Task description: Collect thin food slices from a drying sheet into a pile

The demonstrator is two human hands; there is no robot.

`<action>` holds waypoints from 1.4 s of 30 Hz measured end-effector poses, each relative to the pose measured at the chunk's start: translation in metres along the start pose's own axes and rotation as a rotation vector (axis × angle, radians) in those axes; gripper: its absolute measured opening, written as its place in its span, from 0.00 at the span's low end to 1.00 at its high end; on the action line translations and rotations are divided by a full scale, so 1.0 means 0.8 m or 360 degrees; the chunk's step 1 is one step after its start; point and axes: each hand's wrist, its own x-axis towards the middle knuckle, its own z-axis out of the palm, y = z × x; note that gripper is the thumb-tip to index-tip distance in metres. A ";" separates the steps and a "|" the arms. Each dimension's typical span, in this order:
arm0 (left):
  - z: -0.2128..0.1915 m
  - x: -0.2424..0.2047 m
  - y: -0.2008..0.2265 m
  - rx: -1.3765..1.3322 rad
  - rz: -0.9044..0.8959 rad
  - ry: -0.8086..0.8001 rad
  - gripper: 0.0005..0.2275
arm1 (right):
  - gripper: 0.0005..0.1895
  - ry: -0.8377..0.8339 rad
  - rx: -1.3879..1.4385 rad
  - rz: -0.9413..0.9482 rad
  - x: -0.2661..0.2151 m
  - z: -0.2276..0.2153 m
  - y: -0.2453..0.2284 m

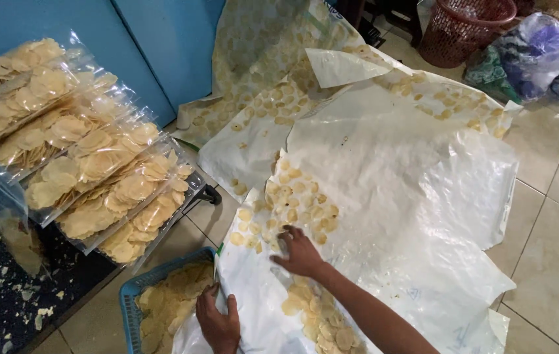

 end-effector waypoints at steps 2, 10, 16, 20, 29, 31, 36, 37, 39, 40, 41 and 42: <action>-0.001 0.001 0.005 -0.0012 -0.0075 -0.0023 0.20 | 0.39 0.0086 -0.0267 -0.0227 -0.008 0.038 0.013; -0.008 0.002 0.019 -0.0068 -0.0125 -0.0057 0.19 | 0.16 0.0329 -0.0075 -0.0364 0.007 0.092 0.043; -0.015 0.006 0.031 -0.0071 -0.0073 -0.0026 0.18 | 0.12 0.0313 -0.0187 -0.0159 0.031 0.096 0.050; -0.013 0.005 0.029 -0.0083 -0.0083 -0.0041 0.18 | 0.07 0.0325 0.0002 -0.0107 0.032 0.083 0.045; -0.017 0.005 0.029 -0.0108 -0.0066 -0.0044 0.19 | 0.07 0.0221 -0.0069 -0.0522 -0.020 0.029 0.023; -0.017 0.003 0.030 -0.0098 -0.0096 -0.0048 0.19 | 0.12 0.0322 -0.0181 -0.0384 -0.024 0.027 0.036; -0.015 0.004 0.025 -0.0055 -0.0031 -0.0031 0.18 | 0.10 0.0249 -0.0327 -0.0425 -0.039 0.054 0.026; -0.013 0.006 0.030 -0.0059 -0.0029 -0.0029 0.18 | 0.10 0.0252 -0.0330 -0.0425 -0.035 0.058 0.027; -0.017 0.004 0.035 -0.0068 -0.0099 -0.0037 0.18 | 0.11 0.0301 -0.0320 -0.0383 -0.033 0.075 0.025; -0.017 0.003 0.034 -0.0061 -0.0096 -0.0037 0.18 | 0.11 0.0303 -0.0313 -0.0384 -0.027 0.084 0.034; -0.016 0.003 0.032 -0.0072 -0.0089 -0.0040 0.18 | 0.09 0.0275 -0.0244 -0.0377 -0.020 0.093 0.043; -0.015 0.002 0.031 -0.0085 -0.0083 -0.0045 0.18 | 0.08 0.0246 -0.0176 -0.0367 -0.015 0.102 0.052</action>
